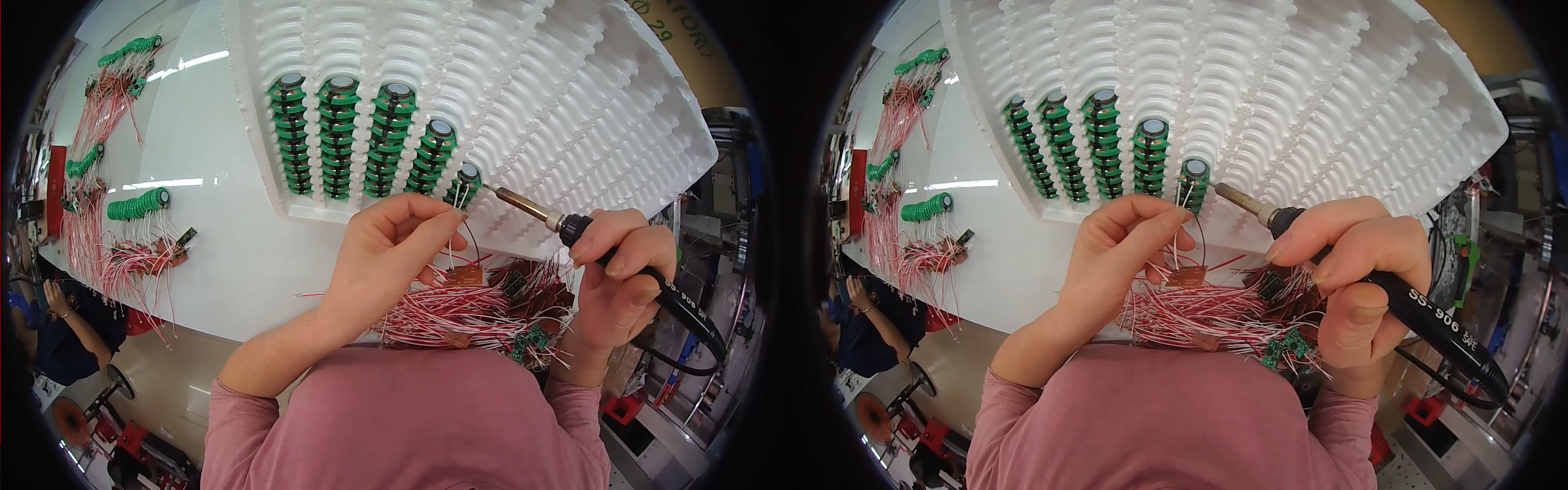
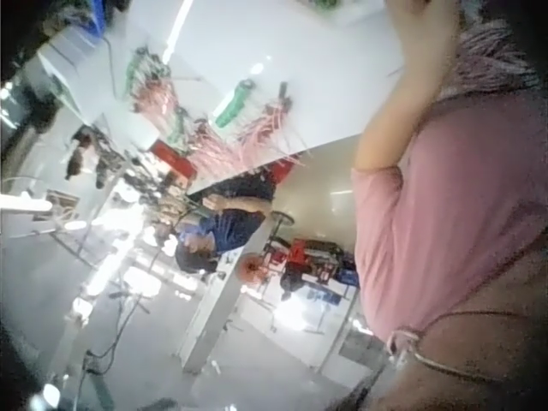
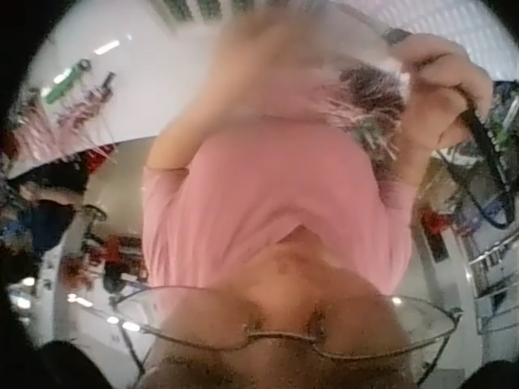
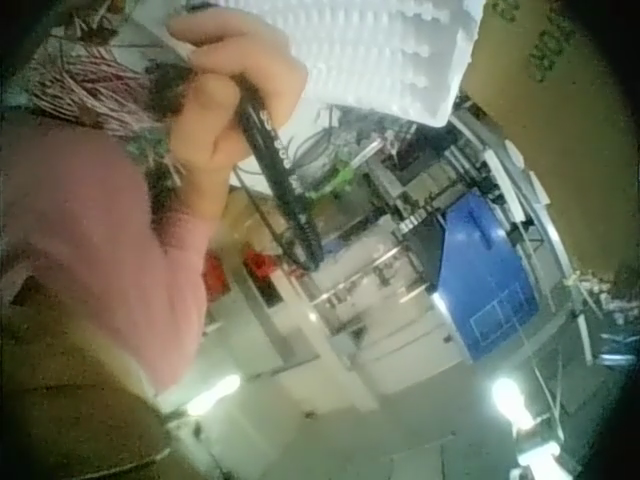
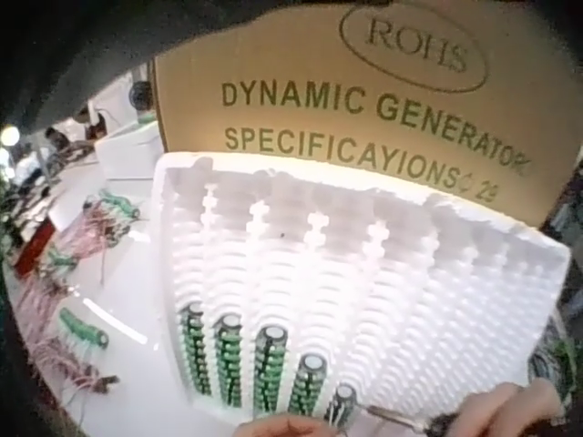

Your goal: The person solders wires onto electronic components using a soldering iron, removes the soldered components from the tray, and arranges the wired circuit boards by hand.

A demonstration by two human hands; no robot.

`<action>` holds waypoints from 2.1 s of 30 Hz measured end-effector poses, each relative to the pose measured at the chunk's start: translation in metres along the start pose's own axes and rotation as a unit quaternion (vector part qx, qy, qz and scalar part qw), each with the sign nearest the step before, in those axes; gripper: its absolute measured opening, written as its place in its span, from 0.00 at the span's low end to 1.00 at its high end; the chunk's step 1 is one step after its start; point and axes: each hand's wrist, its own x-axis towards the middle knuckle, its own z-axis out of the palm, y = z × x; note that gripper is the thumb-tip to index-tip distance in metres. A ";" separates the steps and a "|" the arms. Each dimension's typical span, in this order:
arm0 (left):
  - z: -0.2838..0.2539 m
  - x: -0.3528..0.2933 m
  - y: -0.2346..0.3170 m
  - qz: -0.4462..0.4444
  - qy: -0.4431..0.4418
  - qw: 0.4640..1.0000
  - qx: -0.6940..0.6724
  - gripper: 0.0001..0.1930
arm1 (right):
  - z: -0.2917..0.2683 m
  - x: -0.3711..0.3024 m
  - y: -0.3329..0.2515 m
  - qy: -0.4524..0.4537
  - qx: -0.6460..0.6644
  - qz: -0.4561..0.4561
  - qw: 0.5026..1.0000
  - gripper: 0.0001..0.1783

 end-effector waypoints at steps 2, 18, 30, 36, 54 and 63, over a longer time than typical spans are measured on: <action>0.000 -0.001 -0.002 0.023 0.019 0.999 0.022 0.07 | -0.005 0.001 0.002 -0.004 0.008 -0.014 1.000 0.24; -0.006 0.000 0.008 0.025 -0.063 0.997 0.026 0.09 | -0.005 0.014 0.000 -0.016 0.034 -0.067 0.997 0.22; -0.016 0.016 0.007 -0.214 -0.120 0.936 -0.251 0.13 | 0.015 0.022 -0.001 -0.006 -0.005 -0.044 0.999 0.21; -0.023 0.017 0.006 -0.238 -0.129 0.920 -0.285 0.14 | 0.018 0.026 0.005 -0.048 0.035 -0.016 0.998 0.22; -0.030 0.022 0.000 -0.198 -0.126 0.923 -0.304 0.13 | 0.025 0.031 0.015 -0.079 0.062 -0.002 0.995 0.21; -0.024 0.020 0.000 -0.197 -0.098 0.934 -0.280 0.13 | 0.021 0.029 0.012 -0.080 0.084 0.024 0.993 0.19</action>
